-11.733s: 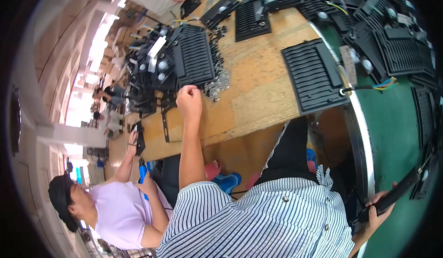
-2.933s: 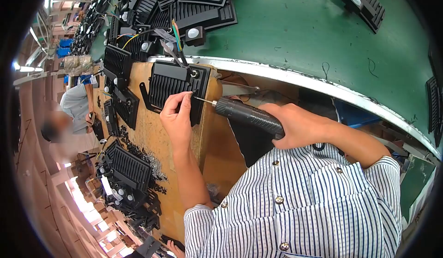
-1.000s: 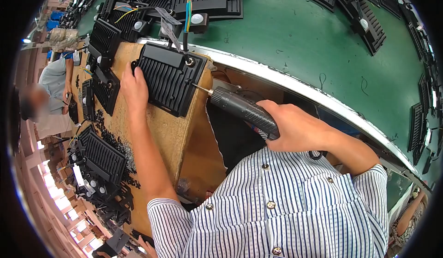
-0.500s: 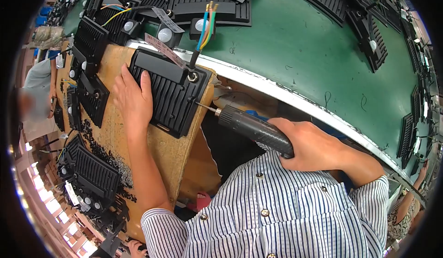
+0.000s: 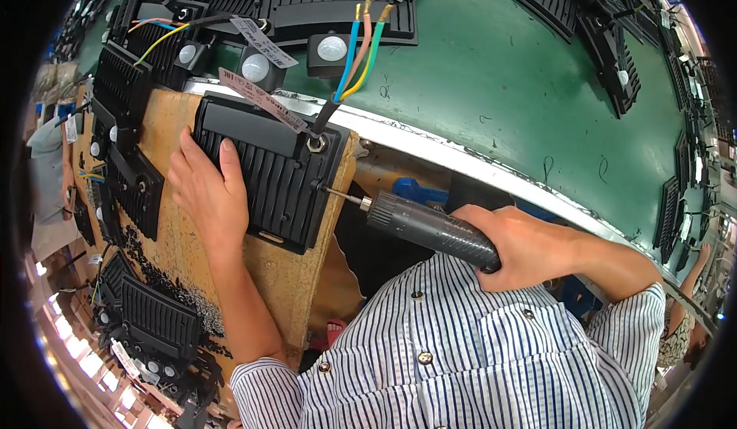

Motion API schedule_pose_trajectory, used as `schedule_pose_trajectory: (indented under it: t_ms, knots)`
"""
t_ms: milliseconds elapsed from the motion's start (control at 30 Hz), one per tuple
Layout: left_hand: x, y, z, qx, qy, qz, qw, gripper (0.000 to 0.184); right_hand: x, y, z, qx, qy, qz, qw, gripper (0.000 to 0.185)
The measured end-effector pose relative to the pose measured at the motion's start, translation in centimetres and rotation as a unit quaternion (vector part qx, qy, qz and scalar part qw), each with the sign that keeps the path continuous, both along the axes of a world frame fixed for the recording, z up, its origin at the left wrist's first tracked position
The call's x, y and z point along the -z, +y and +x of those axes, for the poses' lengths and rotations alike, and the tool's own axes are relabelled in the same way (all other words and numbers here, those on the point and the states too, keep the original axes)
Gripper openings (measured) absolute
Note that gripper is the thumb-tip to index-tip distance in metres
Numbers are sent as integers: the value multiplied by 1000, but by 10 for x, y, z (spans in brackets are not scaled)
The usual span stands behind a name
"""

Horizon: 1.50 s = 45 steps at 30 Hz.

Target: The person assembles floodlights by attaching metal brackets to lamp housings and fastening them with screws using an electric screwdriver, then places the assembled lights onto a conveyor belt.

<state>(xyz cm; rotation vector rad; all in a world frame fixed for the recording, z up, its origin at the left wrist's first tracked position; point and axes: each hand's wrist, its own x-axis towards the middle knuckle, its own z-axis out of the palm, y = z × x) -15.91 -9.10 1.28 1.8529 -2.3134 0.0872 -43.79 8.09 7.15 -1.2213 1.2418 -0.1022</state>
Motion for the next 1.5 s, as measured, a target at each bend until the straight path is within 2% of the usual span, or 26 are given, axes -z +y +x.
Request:
schedule_pose_trajectory:
  t_ms: [133,233,300,333,467,567,600,700,733,833,867,900,933,967,1000,1067,1100,1133,1167,1200,1233,1267,1300,1367,1433,1500]
  knots:
    - [1,0,2,8,0,-4,1000,63,4,-4,-1,-4,18,-6,1000,50]
    - [-2,0,-3,7,-1,-9,1000,60,10,-7,-8,-9,-91,74,993,44]
    - [-2,1,-1,6,-5,-7,1000,60,10,-15,-11,-22,-42,44,998,39]
    - [-2,2,-1,5,-5,-5,1000,61,13,-14,-14,-26,-93,60,994,39]
    - [-1,0,-1,6,-5,-10,1000,61,27,-10,-21,-9,-229,177,957,42]
    - [1,-2,0,4,-7,-15,1000,61,24,-15,-20,50,-293,323,899,47]
    - [1,-2,1,5,-9,-15,1000,61,28,-14,-20,56,-322,337,883,51]
    - [2,-6,3,4,-13,-15,1000,61,33,-14,-18,49,-343,326,880,51]
    - [3,-9,3,8,-9,-14,1000,62,35,-12,-17,58,-335,317,885,48]
    - [6,-13,10,19,-6,-8,1000,65,24,-13,-13,41,-222,192,955,45]
    - [8,-14,13,23,-8,-7,1000,64,25,2,-9,15,-111,41,993,44]
    - [8,-16,16,28,-8,-12,999,64,6,12,1,30,-15,-36,999,45]
    - [6,-16,16,24,17,14,999,63,6,26,2,46,-1,-73,996,45]
    - [13,-20,21,32,-4,-28,999,61,9,43,-4,60,15,-111,992,44]
    - [25,-24,31,37,-24,-67,997,59,23,66,-10,98,9,-224,970,45]
    - [27,-19,40,68,-50,-130,988,50,16,89,-26,193,17,-151,969,47]
    - [19,-6,30,83,2,-124,989,49,16,96,-31,241,21,-113,964,48]
    - [5,12,9,99,53,-115,987,48,22,104,-36,308,6,-125,943,48]
    - [-10,26,-20,99,102,2,990,47,26,108,-40,371,-9,-134,919,49]
    - [-9,45,-50,72,70,16,995,45,23,106,-39,420,-41,-142,895,47]
    - [3,58,-74,74,103,-51,991,41,27,105,-45,438,-85,-134,885,49]
    - [5,64,-81,65,97,-58,992,40,33,103,-51,439,-92,-162,879,50]
    - [7,67,-80,77,69,-113,988,34,40,102,-54,442,-99,-189,871,51]
    - [21,75,-41,183,173,-121,960,22,56,93,-46,453,-128,-227,853,52]
    - [19,99,17,350,171,-89,917,16,58,91,-47,457,-132,-241,846,53]
    - [12,131,58,257,210,-72,941,16,59,88,-51,457,-110,-234,851,55]
